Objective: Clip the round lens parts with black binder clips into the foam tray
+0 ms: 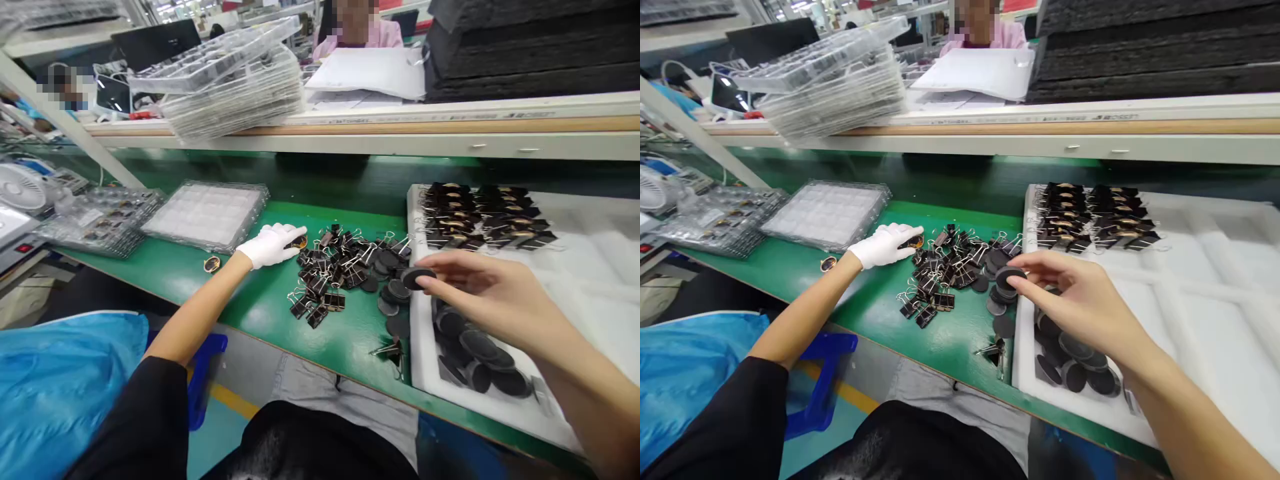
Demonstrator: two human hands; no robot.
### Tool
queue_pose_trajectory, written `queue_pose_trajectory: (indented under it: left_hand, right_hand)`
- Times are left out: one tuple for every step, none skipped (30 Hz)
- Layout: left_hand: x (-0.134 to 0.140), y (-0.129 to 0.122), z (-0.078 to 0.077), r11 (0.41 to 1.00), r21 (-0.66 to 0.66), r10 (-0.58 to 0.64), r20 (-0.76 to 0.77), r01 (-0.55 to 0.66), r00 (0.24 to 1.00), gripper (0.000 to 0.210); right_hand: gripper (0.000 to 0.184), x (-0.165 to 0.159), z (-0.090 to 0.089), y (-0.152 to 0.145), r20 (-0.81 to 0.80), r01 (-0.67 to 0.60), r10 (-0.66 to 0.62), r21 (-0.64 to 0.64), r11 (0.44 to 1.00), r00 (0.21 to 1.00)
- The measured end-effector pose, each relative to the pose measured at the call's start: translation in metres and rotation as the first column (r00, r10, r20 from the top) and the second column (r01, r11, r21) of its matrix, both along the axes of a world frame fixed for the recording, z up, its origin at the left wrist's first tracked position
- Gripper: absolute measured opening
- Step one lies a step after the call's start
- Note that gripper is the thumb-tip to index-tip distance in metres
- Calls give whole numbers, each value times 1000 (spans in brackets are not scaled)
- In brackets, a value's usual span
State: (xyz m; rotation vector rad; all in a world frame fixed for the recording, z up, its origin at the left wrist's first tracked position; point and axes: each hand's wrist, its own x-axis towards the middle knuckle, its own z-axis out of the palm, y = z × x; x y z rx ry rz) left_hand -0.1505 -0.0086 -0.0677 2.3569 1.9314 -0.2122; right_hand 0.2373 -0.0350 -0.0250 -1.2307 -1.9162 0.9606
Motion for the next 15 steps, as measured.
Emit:
queue_pose_trajectory:
  left_hand:
    - [-2,8,3,998,-46,-43,5,44,999,58]
    - [-4,16,5,994,-84,-70,8,71,998,54]
    - [-5,23,8,990,-112,-82,9,82,997,51]
    - [-5,30,10,988,-132,-82,7,82,997,49]
    - [-4,35,12,987,-145,-76,2,75,997,46]
    - [-3,40,14,986,-151,-70,-5,68,998,44]
    - [0,43,16,987,-150,-68,-15,65,998,42]
    - [3,45,18,988,-140,-72,-25,67,997,40]
    - [5,47,20,989,-123,-83,-36,78,996,40]
    - [8,47,22,990,-101,-100,-47,95,994,41]
    - [10,47,24,991,-78,-117,-61,113,991,42]
    - [10,47,25,990,-53,-131,-78,127,988,42]
    - [9,48,26,988,-37,-153,-87,150,984,41]
    - [7,49,27,977,-15,-214,-40,214,976,40]
    - [5,51,27,976,23,-215,14,214,977,40]
  right_hand:
    - [39,-2,-2,0,-69,33,-38,-78,996,997]
    - [42,-4,-4,1,-138,57,-79,-160,985,987]
    - [45,-5,-6,2,-205,64,-114,-237,969,972]
    - [47,-5,-8,3,-273,54,-141,-302,952,952]
    - [48,-5,-10,5,-341,30,-158,-354,935,927]
    - [47,-5,-12,7,-405,-1,-172,-392,920,898]
    - [47,-6,-14,9,-461,-33,-181,-419,907,869]
    - [46,-6,-15,10,-507,-62,-188,-437,897,841]
    - [45,-7,-16,11,-541,-87,-193,-449,889,819]
    - [45,-8,-16,12,-567,-108,-195,-457,883,800]
    - [44,-10,-17,12,-587,-133,-190,-462,877,787]
    - [43,-11,-17,13,-608,-159,-181,-462,873,773]
    - [42,-12,-18,14,-630,-188,-165,-455,870,759]
    - [40,-13,-19,15,-651,-217,-145,-442,870,745]
    - [38,-14,-20,17,-672,-242,-127,-427,871,729]
